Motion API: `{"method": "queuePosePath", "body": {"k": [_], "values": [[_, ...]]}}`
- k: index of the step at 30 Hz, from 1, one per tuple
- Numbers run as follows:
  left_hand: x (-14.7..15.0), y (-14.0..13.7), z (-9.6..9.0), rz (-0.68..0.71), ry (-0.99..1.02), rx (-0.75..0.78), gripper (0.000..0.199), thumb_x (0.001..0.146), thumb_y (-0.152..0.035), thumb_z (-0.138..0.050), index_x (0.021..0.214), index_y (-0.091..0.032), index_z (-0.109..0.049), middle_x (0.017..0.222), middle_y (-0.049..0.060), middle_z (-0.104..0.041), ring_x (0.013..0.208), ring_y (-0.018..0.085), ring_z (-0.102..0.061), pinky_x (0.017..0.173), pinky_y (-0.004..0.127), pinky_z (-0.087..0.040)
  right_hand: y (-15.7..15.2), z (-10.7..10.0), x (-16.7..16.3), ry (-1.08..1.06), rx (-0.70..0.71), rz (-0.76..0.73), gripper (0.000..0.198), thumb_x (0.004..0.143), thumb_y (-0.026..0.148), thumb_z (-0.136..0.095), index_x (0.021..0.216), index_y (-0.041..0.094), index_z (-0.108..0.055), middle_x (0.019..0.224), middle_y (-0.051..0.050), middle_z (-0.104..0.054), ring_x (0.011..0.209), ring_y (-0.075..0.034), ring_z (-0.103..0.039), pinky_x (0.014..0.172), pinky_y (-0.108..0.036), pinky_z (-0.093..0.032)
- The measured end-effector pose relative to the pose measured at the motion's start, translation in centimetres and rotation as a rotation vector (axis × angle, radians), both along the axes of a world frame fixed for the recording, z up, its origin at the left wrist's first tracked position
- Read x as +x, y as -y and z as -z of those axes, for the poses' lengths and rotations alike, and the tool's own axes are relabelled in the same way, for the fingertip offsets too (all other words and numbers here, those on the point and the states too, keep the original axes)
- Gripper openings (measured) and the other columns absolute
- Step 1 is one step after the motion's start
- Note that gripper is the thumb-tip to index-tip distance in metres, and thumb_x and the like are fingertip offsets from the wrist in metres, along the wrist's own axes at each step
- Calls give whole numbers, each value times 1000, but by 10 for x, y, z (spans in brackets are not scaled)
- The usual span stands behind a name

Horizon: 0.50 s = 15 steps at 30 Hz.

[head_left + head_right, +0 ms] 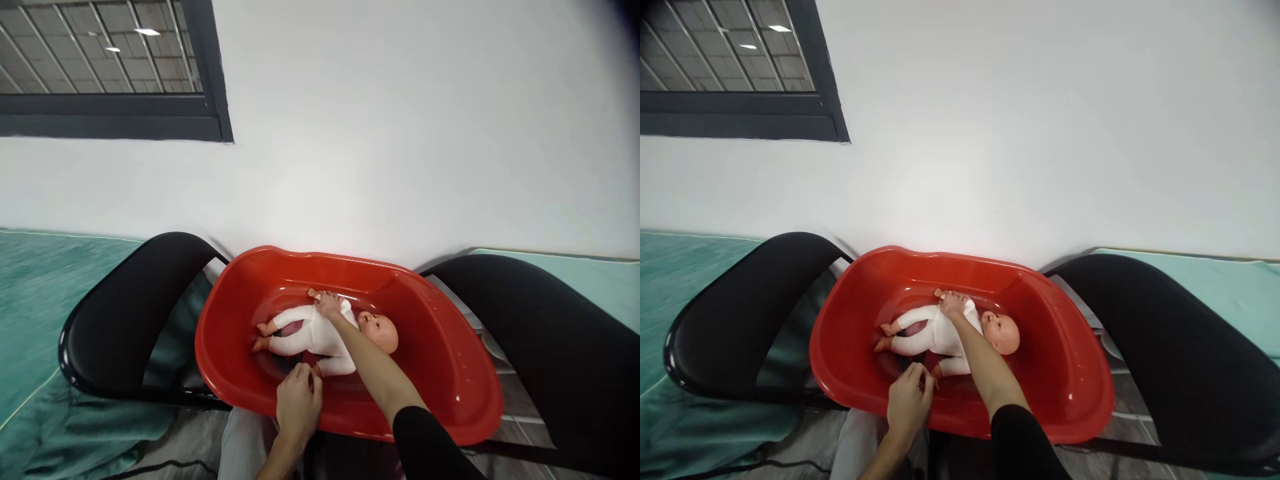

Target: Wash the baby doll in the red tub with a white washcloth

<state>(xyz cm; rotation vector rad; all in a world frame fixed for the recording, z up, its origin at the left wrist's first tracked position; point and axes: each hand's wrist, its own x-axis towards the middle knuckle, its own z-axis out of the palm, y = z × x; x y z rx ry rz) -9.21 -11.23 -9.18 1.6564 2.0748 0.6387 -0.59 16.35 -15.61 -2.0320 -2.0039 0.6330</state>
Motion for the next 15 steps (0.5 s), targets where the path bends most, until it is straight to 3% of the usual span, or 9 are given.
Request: {"method": "queuePosePath", "body": {"k": [3,7,12,15], "values": [[0,-1,2,13,-11,-14,22,98,-21,-46,82,-24,-61,87,3,-68,83,18,-66,74,29,-42,-3,11,-14,-9,15,17,38,79,14,-70,117,14,-69,129,-21,-63,132,-38,-49,112,-53,-26],[1,-2,4,16,-24,-27,21,97,-22,-46,82,-24,-60,88,4,-69,85,19,-66,73,30,-43,-12,3,-11,-112,14,46,32,82,25,-70,113,14,-69,118,-19,-69,123,-33,-57,105,-45,-36],[0,-4,0,13,-31,-22,23,99,-24,-44,84,-23,-62,89,3,-69,84,19,-67,71,30,-41,8,-35,7,-328,34,60,31,87,23,-56,114,16,-68,107,-10,-73,87,-19,-69,76,-26,-50],[-1,-4,-4,9,-17,-15,23,99,-24,-45,85,-22,-63,91,3,-71,83,19,-68,68,29,-39,45,-71,30,-508,93,24,30,89,31,-55,114,18,-68,100,-8,-74,80,-19,-68,69,-27,-53]]}}
